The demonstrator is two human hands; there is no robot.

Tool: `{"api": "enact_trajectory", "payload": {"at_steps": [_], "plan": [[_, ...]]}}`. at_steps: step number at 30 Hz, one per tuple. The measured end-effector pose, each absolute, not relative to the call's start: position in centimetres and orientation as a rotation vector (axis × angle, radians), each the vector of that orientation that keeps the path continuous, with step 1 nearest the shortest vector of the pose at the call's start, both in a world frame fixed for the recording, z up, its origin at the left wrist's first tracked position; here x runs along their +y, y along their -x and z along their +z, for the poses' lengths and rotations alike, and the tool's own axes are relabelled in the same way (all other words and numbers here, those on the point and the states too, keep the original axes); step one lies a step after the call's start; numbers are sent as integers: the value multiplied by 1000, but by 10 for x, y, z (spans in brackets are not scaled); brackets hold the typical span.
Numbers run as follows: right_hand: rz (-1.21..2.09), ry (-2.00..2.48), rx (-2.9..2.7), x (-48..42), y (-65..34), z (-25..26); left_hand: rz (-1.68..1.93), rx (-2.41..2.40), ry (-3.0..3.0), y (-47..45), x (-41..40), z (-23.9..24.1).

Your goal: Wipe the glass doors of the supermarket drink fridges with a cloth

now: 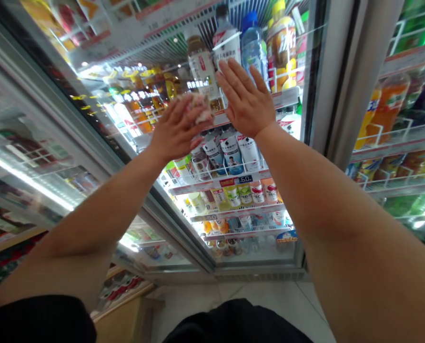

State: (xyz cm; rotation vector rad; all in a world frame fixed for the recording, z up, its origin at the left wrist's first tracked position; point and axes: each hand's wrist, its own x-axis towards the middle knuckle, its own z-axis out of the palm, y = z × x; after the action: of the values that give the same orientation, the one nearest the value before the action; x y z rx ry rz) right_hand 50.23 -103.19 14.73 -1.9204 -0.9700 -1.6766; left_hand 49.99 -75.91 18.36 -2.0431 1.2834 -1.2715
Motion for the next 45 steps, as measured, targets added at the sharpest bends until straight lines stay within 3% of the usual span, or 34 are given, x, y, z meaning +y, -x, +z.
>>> {"api": "enact_trajectory", "payload": {"at_steps": [5,11,15,18,24,30,36,41,45], "plan": [[-1635,1951,-976,-1032,-499,147,-1798,915,2247,-497,-777,222],[-1598,1948,-947,-1032,-497,148,-1464,1165,2230,-494,-792,215],[-1608,1962,-957,-1032,-498,149,-1702,1042,2176,-506,-784,242],[-1620,1962,-929,-1031,-499,149,-1836,962,2229,-503,-790,236],[-1644,2040,-897,-1031,-488,148,-1363,1267,2204,-494,-794,194],[-1611,1963,-967,-1032,-495,148,-1966,800,2213,-507,-788,224],[-1661,1961,-946,-1032,-504,147,-1362,1312,2136,-486,-804,185],[-1652,1940,-942,-1034,-497,148,-1623,1302,2295,-477,-827,190],[-1614,1940,-1005,-1035,-494,147,-1547,1278,2371,-465,-851,187]]}}
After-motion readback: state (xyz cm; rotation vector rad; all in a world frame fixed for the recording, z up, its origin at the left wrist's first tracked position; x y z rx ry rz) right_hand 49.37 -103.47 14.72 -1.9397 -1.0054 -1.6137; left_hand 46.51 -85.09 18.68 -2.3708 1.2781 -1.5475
